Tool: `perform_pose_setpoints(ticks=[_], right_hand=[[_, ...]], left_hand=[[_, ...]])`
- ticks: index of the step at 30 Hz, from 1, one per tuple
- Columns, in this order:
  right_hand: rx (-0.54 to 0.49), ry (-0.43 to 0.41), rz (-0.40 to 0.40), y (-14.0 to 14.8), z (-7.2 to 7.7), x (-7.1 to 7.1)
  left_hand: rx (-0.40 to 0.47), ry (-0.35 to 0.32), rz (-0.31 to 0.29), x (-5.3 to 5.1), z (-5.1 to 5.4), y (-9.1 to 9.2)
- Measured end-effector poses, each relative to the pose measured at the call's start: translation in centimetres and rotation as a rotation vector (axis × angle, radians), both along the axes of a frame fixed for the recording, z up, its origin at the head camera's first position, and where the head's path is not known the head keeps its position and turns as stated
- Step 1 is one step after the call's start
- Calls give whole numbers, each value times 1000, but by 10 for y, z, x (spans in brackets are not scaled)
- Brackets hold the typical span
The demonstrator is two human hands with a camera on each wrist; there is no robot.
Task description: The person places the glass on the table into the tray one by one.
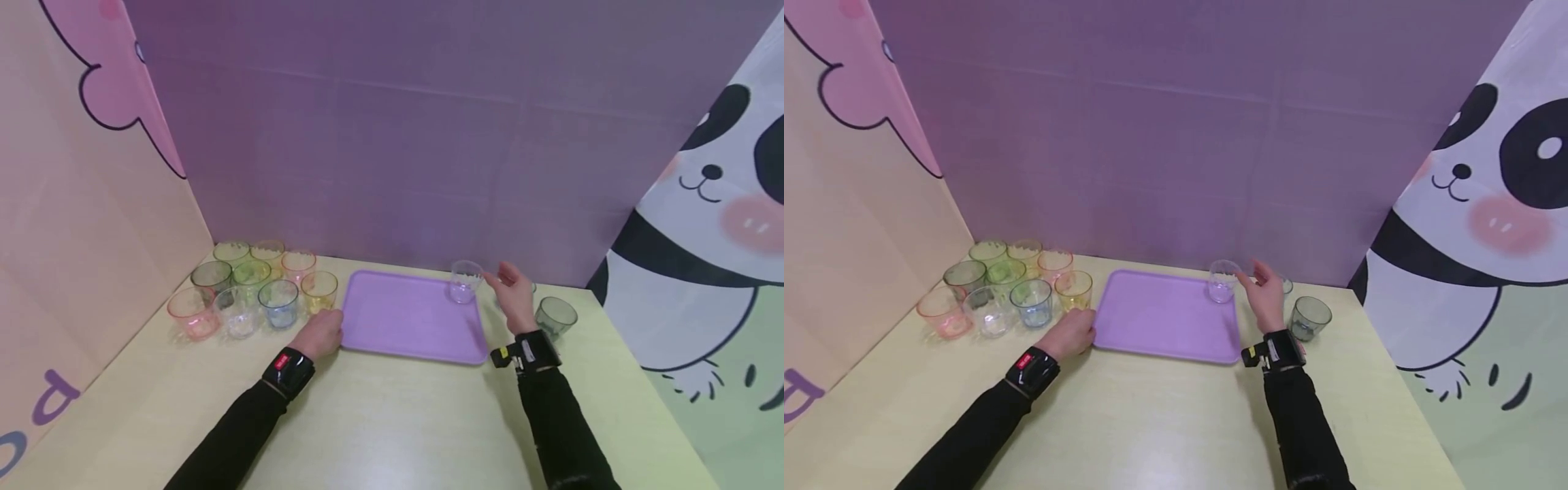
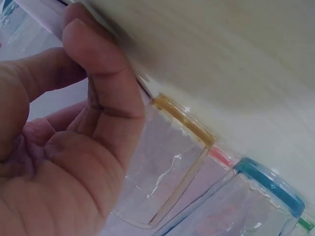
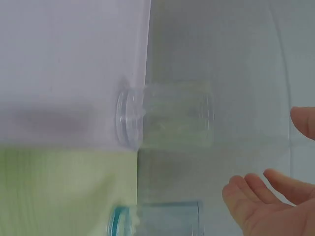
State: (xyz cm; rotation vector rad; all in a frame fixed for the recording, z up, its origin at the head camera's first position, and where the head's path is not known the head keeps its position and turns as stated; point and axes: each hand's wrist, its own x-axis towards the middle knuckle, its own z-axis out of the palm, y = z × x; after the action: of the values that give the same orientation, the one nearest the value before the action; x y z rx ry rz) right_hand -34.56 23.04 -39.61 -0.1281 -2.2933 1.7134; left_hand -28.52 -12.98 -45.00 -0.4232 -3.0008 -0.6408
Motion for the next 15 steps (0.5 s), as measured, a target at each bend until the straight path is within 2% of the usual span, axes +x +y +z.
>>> perform_pose_setpoints(ticks=[5,9,15], right_hand=[[8,27,-26,12,-2,8],[34,48,-74,21,-4,13],[80,31,-133,29,-14,18]], left_hand=[[22,-35,20,1,-1,1],[22,-20,26,2,0,2],[5,-5,48,2,2,1]])
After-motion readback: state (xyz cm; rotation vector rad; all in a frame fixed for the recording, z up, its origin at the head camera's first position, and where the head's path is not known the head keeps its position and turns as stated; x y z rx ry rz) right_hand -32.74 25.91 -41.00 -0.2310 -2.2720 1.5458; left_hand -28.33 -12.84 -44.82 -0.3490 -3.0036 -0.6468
